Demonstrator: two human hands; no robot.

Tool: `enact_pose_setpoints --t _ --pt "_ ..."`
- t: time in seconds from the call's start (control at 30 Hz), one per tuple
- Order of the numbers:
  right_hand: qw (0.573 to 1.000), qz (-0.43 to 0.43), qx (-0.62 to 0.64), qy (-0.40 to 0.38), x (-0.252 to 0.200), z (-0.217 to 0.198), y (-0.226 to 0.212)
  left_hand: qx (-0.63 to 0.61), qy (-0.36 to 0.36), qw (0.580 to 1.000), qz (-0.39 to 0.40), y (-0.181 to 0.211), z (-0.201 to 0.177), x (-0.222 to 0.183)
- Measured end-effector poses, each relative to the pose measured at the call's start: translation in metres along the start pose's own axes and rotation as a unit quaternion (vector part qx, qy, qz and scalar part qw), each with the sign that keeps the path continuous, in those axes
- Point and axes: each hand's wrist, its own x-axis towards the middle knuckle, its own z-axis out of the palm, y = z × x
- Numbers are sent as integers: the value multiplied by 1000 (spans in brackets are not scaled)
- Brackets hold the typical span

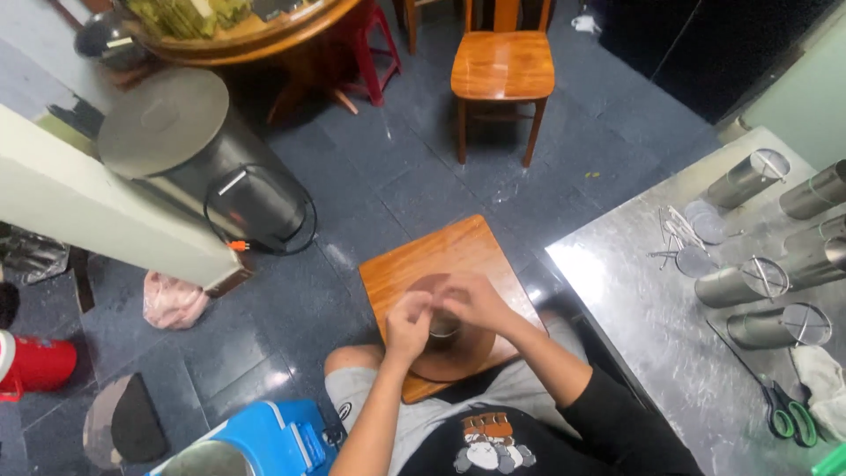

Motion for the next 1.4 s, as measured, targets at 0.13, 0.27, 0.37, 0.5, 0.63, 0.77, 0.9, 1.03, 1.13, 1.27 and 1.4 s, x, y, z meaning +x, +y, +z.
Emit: enact_pose_setpoints --t 0.13,0.27,0.37,0.5,0.63,0.77,0.9,1.03,1.13,1.27,1.4 --pt "999 -15 11 26 -1 -10 -9 -8 17 999 35 30 -4 7" --pt "998 -12 13 62 -9 -23 -15 -28 2 999 36 38 -12 6" --pt "997 -11 32 71 -5 -25 -22 -44 -18 998 28 45 -16 6" --pt "998 -63 9 9 4 -2 -9 -99 -1 995 15 37 -7 -7" --pt "996 -85 -7 8 12 0 -9 -97 36 994 22 19 -5 -7" --pt "997 -70 22 6 17 -22 -48 -98 49 988 104 22 -9 -1" --pt "993 -73 37 -82 37 -28 -102 -73 65 994 48 47 -6 4" --pt "995 -55 2 -88 23 14 0 -75 67 993 66 29 -2 1" --pt "990 -100 -13 -94 28 14 6 -84 31 993 77 20 -6 0" --pt "986 -140 30 -85 31 7 -10 -80 2 993 81 -14 -5 -6" --pt "980 -176 34 -89 37 -6 -37 -51 -25 997 55 -26 -5 -9"
